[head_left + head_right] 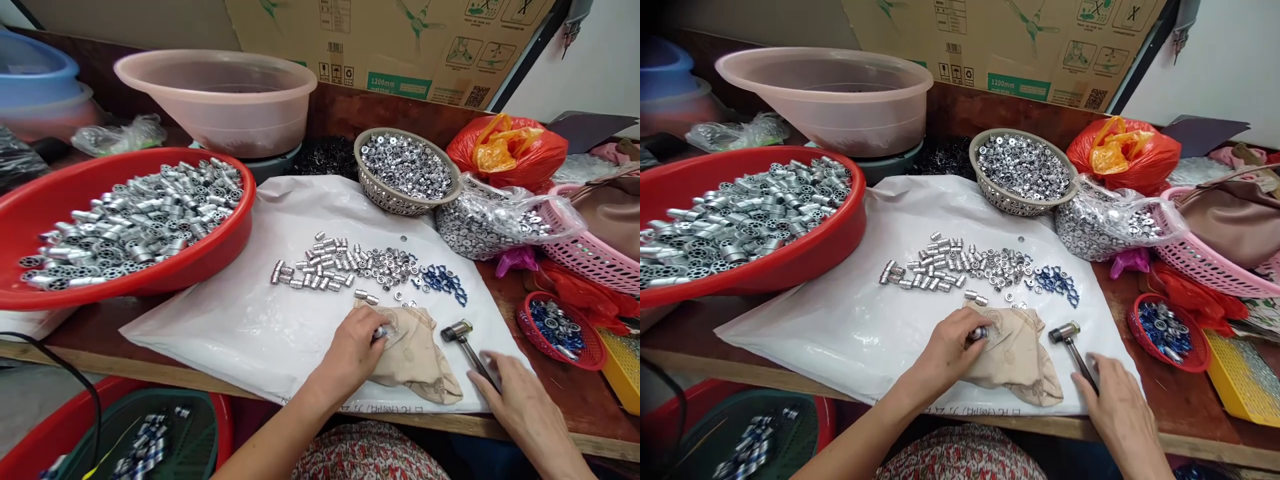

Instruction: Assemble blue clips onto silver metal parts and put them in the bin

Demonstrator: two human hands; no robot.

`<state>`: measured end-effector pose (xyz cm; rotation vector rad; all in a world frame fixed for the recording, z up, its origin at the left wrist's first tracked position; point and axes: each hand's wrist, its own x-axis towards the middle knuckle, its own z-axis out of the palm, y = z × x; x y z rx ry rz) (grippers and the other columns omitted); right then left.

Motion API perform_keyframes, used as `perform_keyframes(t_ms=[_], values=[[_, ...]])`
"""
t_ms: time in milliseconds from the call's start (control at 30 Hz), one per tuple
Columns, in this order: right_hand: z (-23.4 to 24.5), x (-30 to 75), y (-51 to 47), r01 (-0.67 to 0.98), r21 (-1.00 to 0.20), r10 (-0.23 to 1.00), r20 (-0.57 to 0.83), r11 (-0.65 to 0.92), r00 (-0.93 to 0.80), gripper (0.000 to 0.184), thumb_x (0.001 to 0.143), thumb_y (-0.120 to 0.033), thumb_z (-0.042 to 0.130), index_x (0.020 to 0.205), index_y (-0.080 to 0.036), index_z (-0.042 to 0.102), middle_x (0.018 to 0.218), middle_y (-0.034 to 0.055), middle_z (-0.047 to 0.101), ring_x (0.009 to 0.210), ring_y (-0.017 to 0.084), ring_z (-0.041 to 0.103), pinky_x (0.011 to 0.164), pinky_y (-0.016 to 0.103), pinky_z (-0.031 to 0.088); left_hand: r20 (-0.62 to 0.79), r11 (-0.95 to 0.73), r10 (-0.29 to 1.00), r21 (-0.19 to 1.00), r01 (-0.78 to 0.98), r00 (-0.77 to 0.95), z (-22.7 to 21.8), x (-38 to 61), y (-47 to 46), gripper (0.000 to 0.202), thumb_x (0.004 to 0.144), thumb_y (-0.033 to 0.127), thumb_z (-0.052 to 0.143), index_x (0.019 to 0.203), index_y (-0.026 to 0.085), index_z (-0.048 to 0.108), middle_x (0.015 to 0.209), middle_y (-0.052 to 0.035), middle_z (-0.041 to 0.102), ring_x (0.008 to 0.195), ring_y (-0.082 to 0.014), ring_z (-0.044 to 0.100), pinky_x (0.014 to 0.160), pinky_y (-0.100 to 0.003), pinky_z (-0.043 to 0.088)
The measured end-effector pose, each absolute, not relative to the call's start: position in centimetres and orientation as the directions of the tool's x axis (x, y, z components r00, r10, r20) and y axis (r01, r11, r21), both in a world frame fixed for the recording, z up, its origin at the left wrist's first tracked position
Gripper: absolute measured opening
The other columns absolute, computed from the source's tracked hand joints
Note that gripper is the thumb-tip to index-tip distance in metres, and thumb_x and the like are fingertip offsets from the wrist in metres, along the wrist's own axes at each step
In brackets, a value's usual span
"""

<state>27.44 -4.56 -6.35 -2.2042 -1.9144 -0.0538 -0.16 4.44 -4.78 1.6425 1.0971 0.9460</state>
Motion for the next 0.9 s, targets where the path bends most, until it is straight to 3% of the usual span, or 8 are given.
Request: perform_keyframes(t_ms=[100,233,300,433,533,700,800,900], values=[[-6.6,27.9,-5.3,0.982,-0.155,0.984,0.120,-0.111,0.130,0.031,0.085,-0.047,0.043,0.088,-0.021,0.059,0.087,0.0097,0.068,0.075,0.027,0.067,0.060,0.039,0.055,0.159,-0.257,0.934,0.921,0.294,0.319,-5.6,0.2,4.4,0.038,0.068,0.007,0.058,0.102,0.023,0.067,0.091,-0.0089,0.065,0.088,-0.0265,0.055,0.079,-0.037,0.040],[-3.6,23.4,-4.0,0.909,-0.413,0.983,0.180,0.060,0.017,0.027,0.091,-0.038,0.037,0.101,-0.022,0.057,0.070,0.0016,0.067,0.054,0.015,0.065,0.047,0.023,0.051,0.177,-0.287,0.938,0.878,0.383,0.297,-6.1,0.5,4.0,0.043,0.070,0.009,0.059,0.112,0.019,0.060,0.100,-0.0113,0.066,0.092,-0.0275,0.055,0.081,-0.039,0.043],[-1.6,21.1,-3.4,0.862,-0.481,0.982,0.169,0.158,-0.086,0.028,0.093,-0.033,0.038,0.112,-0.023,0.055,0.064,-0.0011,0.066,0.050,0.013,0.063,0.044,0.019,0.050,0.176,-0.303,0.935,0.846,0.438,0.307,-6.3,0.5,3.9,0.048,0.071,0.008,0.058,0.118,0.016,0.055,0.103,-0.0118,0.065,0.094,-0.0271,0.055,0.082,-0.040,0.045],[0.0,19.1,-3.1,0.834,-0.428,0.919,0.330,0.349,-0.215,0.039,0.092,-0.025,0.041,0.130,-0.022,0.045,0.087,0.0046,0.071,0.068,0.015,0.068,0.061,0.020,0.055,0.193,-0.338,0.930,0.786,0.518,0.314,-7.0,0.5,3.7,0.054,0.072,0.009,0.056,0.125,0.013,0.047,0.106,-0.0116,0.064,0.097,-0.0257,0.055,0.083,-0.041,0.047],[-0.6,19.0,-2.9,0.802,-0.382,0.882,0.305,0.460,-0.360,0.046,0.092,-0.020,0.039,0.138,-0.022,0.038,0.097,0.0061,0.071,0.079,0.016,0.069,0.067,0.021,0.057,0.201,-0.341,0.931,0.776,0.530,0.306,-7.3,0.6,3.7,0.055,0.071,0.009,0.057,0.126,0.013,0.045,0.109,-0.0114,0.063,0.098,-0.0252,0.055,0.084,-0.041,0.048],[-1.5,18.6,-2.7,0.810,-0.379,0.862,0.422,0.448,-0.280,0.054,0.090,-0.016,0.043,0.142,-0.026,0.031,0.111,0.0054,0.068,0.093,0.017,0.068,0.077,0.023,0.056,0.188,-0.342,0.925,0.791,0.508,0.329,-7.0,0.5,3.8,0.055,0.072,0.012,0.057,0.126,0.012,0.044,0.104,-0.0115,0.064,0.095,-0.0251,0.056,0.082,-0.041,0.050],[-2.4,18.6,-2.7,0.775,-0.418,0.873,0.340,0.474,-0.350,0.053,0.091,-0.018,0.042,0.142,-0.025,0.031,0.115,0.0047,0.066,0.099,0.017,0.065,0.081,0.022,0.055,0.181,-0.332,0.929,0.792,0.513,0.321,-6.7,0.3,3.7,0.054,0.072,0.011,0.056,0.125,0.012,0.046,0.107,-0.0121,0.064,0.096,-0.0255,0.056,0.083,-0.041,0.049],[-4.1,20.4,-3.2,0.851,-0.406,0.935,0.257,0.333,-0.243,0.046,0.092,-0.022,0.041,0.138,-0.023,0.037,0.110,0.0069,0.066,0.097,0.017,0.065,0.082,0.026,0.053,0.182,-0.339,0.925,0.792,0.508,0.333,-6.8,0.0,3.6,0.053,0.072,0.011,0.056,0.124,0.012,0.047,0.103,-0.0113,0.065,0.094,-0.0245,0.057,0.081,-0.039,0.050]])
